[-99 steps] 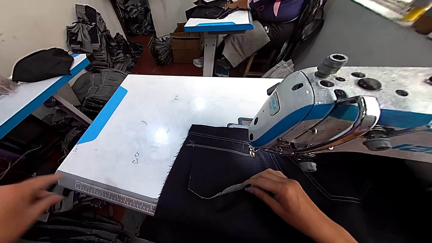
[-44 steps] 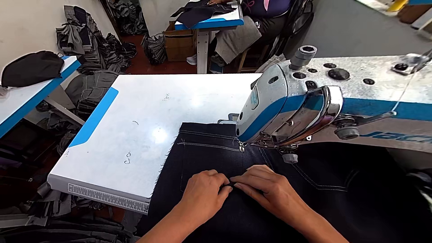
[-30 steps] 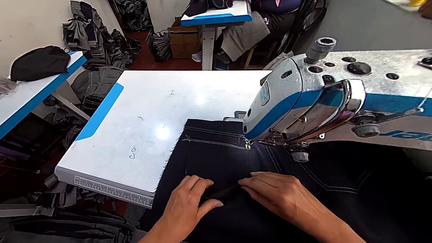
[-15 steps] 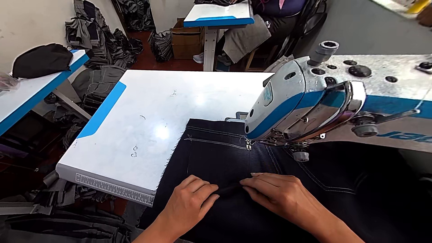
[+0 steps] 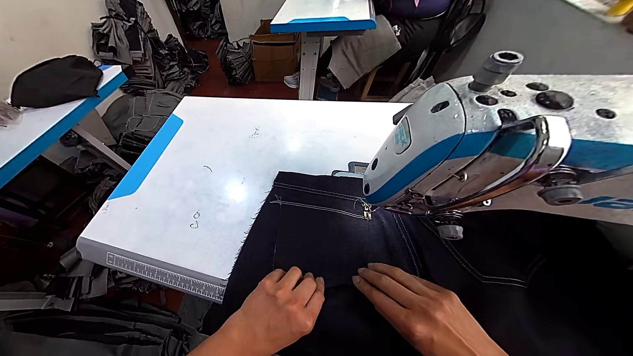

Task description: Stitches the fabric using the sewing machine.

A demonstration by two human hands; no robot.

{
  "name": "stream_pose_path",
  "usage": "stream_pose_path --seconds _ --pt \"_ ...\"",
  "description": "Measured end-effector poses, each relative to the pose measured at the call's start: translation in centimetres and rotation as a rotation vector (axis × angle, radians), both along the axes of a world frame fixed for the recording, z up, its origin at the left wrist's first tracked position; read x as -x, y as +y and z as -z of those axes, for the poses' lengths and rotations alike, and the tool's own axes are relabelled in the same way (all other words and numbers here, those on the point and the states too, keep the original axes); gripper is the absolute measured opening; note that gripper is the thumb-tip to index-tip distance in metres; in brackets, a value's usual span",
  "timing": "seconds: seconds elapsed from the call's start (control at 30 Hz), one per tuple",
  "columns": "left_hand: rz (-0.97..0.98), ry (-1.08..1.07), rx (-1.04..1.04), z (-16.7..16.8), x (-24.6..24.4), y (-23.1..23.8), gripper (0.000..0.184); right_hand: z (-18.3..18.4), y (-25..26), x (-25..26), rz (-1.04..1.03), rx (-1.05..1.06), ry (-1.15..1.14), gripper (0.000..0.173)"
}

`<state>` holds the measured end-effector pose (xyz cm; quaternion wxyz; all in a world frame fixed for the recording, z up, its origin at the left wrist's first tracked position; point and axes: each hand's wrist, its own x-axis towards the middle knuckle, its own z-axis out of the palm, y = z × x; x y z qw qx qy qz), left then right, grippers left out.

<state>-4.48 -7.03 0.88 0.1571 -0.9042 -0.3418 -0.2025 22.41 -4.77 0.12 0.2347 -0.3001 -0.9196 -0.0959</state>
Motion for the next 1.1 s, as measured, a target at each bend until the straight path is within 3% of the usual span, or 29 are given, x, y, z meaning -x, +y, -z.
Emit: stream_pose_path --seconds 0.1,0.33,0.53,0.73,0.93,1.1 --pt "-0.009 0.047 -0.043 0.2 -0.2 -0.2 0.026 0.0 -1.4 0.9 0.062 0.013 -0.017 0.028" --pt "0.031 -0.083 -0.037 0.8 0.1 -0.2 0.023 1.5 -3.5 5.3 0.098 0.112 0.153 0.028" --pt "0.145 -0.155 0.154 1.2 3.2 0.2 0.02 1.5 -3.9 5.4 0.143 0.071 0.059 0.026" --pt "0.109 -0.071 0.137 1.4 3.3 -0.9 0.028 1.0 -3.9 5.5 0.137 0.115 0.045 0.026" --pt "0.155 -0.279 0.28 1.6 3.7 0.5 0.021 0.5 -4.7 7.0 0.199 -0.016 -0.095 0.027" --pt "0.231 -0.193 0.197 1.3 4.1 1.4 0.021 -0.4 -3.2 7.1 0.239 0.102 0.035 0.033"
